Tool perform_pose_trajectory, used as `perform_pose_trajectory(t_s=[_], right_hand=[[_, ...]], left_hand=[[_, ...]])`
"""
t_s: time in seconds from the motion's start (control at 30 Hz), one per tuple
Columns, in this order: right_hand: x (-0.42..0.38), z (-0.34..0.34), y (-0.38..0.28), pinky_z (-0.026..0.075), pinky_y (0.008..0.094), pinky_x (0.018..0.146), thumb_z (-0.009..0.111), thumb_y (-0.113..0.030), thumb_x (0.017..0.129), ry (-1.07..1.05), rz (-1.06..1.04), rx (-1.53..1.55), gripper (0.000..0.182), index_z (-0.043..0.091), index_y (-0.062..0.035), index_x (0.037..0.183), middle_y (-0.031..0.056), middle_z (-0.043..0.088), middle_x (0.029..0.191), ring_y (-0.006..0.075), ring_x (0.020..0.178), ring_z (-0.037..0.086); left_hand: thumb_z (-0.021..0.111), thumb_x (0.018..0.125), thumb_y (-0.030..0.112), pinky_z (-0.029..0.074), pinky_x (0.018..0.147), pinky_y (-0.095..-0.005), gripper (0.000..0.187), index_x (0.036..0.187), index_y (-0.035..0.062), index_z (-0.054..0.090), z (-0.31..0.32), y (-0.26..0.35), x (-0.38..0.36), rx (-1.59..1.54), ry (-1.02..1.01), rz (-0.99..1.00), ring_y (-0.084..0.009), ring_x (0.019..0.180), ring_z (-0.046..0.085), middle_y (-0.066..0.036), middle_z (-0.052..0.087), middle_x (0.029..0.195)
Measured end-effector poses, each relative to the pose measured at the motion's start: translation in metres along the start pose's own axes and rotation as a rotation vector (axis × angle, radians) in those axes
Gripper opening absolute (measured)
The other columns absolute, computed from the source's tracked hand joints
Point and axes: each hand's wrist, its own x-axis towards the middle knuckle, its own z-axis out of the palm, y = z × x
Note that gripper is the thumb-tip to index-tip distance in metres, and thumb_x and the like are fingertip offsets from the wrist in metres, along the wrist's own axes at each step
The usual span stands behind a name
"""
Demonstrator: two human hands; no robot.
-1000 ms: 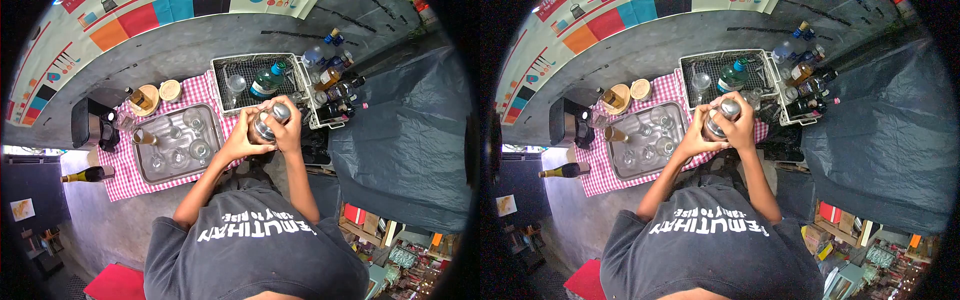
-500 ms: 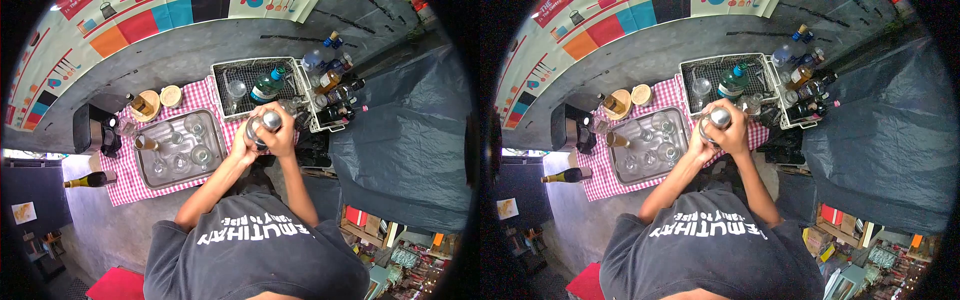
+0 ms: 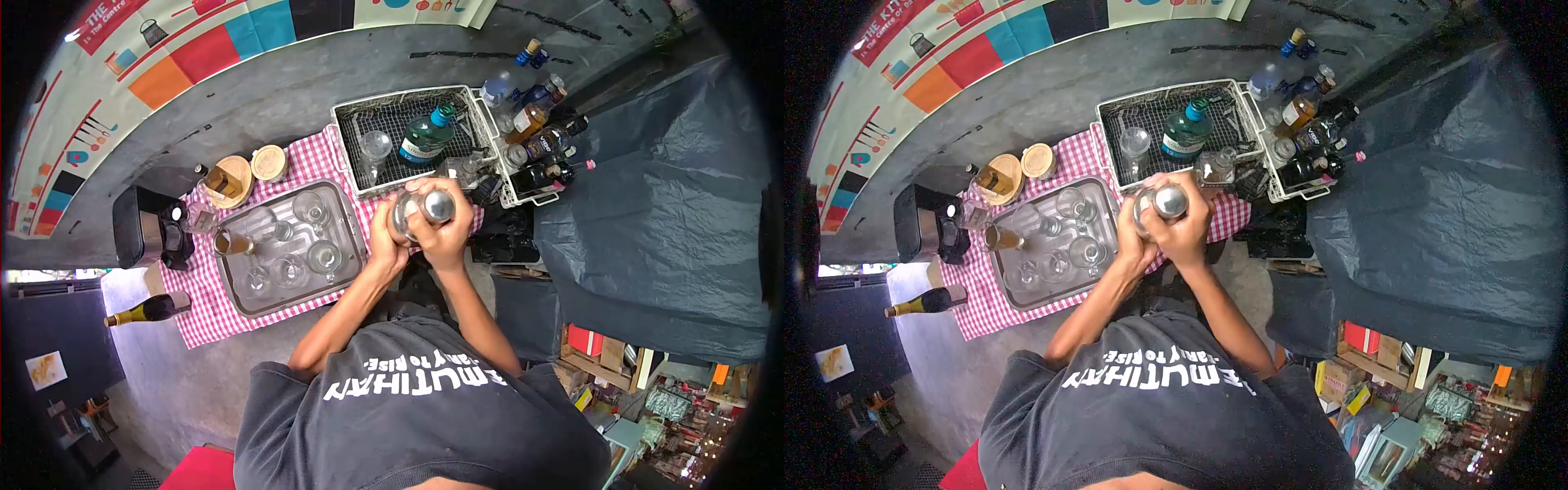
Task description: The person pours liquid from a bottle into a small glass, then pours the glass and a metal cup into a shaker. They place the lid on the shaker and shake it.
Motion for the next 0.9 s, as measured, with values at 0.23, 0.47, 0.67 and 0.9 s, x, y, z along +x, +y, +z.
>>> perform_pose_trajectory(t_s=[0.23, 0.47, 0.67, 0.9], right_hand=[[0.019, -0.021, 0.002, 0.049, 0.0296, 0.080, 0.066, -0.010, 0.076, -0.075, 0.198, 0.263, 0.022, 0.055, 0.0003, 0.092, 0.0121, 0.065, 0.092, 0.0149, 0.086, 0.061], [0.025, -0.029, -0.004, 0.048, 0.0299, 0.081, 0.068, -0.015, 0.076, -0.206, 0.218, 0.298, 0.025, 0.054, -0.0009, 0.091, 0.0119, 0.065, 0.092, 0.0143, 0.086, 0.061], [0.022, -0.027, 0.003, 0.048, 0.0321, 0.085, 0.075, -0.022, 0.076, -0.213, 0.188, 0.276, 0.035, 0.054, -0.0006, 0.093, 0.0124, 0.063, 0.093, 0.0176, 0.091, 0.061], [0.004, -0.019, 0.006, 0.049, 0.0298, 0.080, 0.066, -0.005, 0.073, -0.077, 0.238, 0.218, 0.023, 0.056, 0.0017, 0.093, 0.0102, 0.065, 0.089, 0.0148, 0.086, 0.062]], left_hand=[[0.047, 0.099, 0.042, 0.045, 0.091, -0.0292, 0.047, 0.121, 0.0008, 0.052, -0.005, 0.010, -0.008, 0.299, -0.291, 0.179, -0.0143, 0.102, 0.058, -0.006, 0.059, 0.112], [0.090, 0.055, 0.020, 0.042, 0.097, -0.0321, 0.089, 0.128, 0.0008, 0.044, 0.009, 0.046, -0.016, 1.073, -0.618, 0.352, -0.0174, 0.111, 0.053, -0.009, 0.054, 0.118], [0.086, 0.055, 0.014, 0.046, 0.090, -0.0313, 0.080, 0.123, 0.0017, 0.045, 0.018, 0.033, -0.021, 0.985, -0.471, 0.314, -0.0153, 0.104, 0.055, -0.009, 0.056, 0.111], [0.085, 0.054, 0.011, 0.050, 0.084, -0.0303, 0.073, 0.116, 0.0021, 0.047, 0.010, 0.025, -0.027, 0.975, -0.355, 0.283, -0.0143, 0.095, 0.058, -0.006, 0.059, 0.103]])
